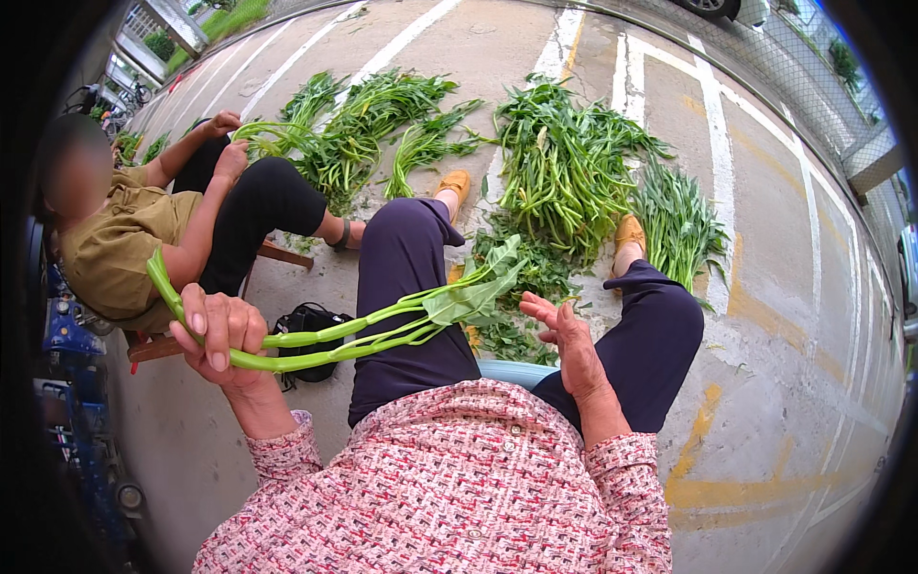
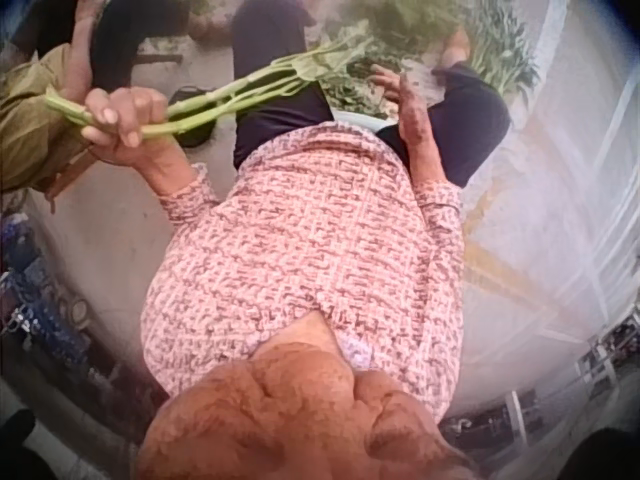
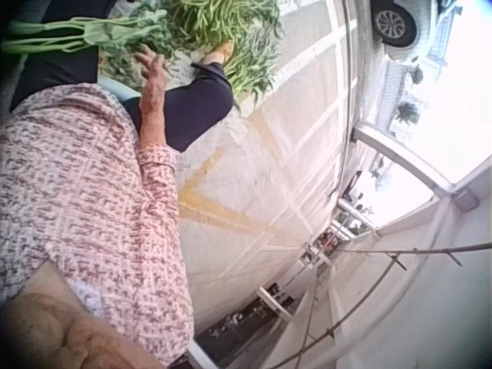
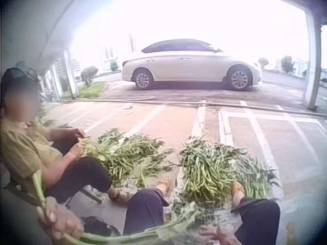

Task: The person plucks leaves from long green stems by hand while sitting in an outdoor area, handling bundles of vegetables laid out on the ground.

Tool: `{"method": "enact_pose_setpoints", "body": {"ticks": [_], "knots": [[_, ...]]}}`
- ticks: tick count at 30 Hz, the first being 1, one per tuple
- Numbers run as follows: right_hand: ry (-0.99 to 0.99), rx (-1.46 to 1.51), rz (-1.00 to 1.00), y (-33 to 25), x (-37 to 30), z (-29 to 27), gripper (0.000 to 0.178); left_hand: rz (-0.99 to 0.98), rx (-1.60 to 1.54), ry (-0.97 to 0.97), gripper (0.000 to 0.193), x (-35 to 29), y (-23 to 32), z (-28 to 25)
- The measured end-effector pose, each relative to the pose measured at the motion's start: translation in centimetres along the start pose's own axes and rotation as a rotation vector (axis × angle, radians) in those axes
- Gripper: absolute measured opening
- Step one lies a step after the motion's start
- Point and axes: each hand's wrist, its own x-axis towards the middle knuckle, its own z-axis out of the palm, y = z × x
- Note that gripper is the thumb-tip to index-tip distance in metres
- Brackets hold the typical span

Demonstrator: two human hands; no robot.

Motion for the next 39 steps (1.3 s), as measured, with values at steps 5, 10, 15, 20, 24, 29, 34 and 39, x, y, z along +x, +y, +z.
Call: {"method": "enact_pose_setpoints", "body": {"ticks": [5,10,15,20,24,29,34,39], "knots": [[0.062,-0.086,0.031,2.2,0.3,-1.6,0.025,0.011,-0.010,-0.053,0.023,0.1,0.1,0.2],[0.203,-0.170,-0.050,1.5,0.2,-0.1,0.024,0.008,-0.012,-0.098,0.025,-0.2,0.2,-0.2],[0.172,-0.299,-0.051,2.6,0.4,-0.7,0.028,-0.013,-0.015,-0.134,0.029,-0.1,0.2,-0.2],[0.099,-0.483,-0.179,0.7,-0.2,1.1,0.025,-0.016,-0.029,-0.145,0.030,-0.2,0.0,-0.5],[-0.085,-0.614,-0.443,-2.6,-0.8,5.4,0.030,-0.011,-0.035,-0.113,0.030,-0.1,-0.2,-0.3],[-0.398,-0.815,-0.660,-6.5,-0.2,10.0,0.046,-0.042,-0.046,-0.099,0.029,-0.1,-0.3,0.0],[-0.484,-0.845,-0.698,-6.5,0.9,11.4,0.050,-0.081,-0.023,-0.096,0.029,0.0,-0.2,0.3],[-0.545,-0.666,-0.364,-7.3,0.8,10.2,0.024,-0.065,-0.004,-0.050,0.028,-0.2,-0.1,-0.1]]}}
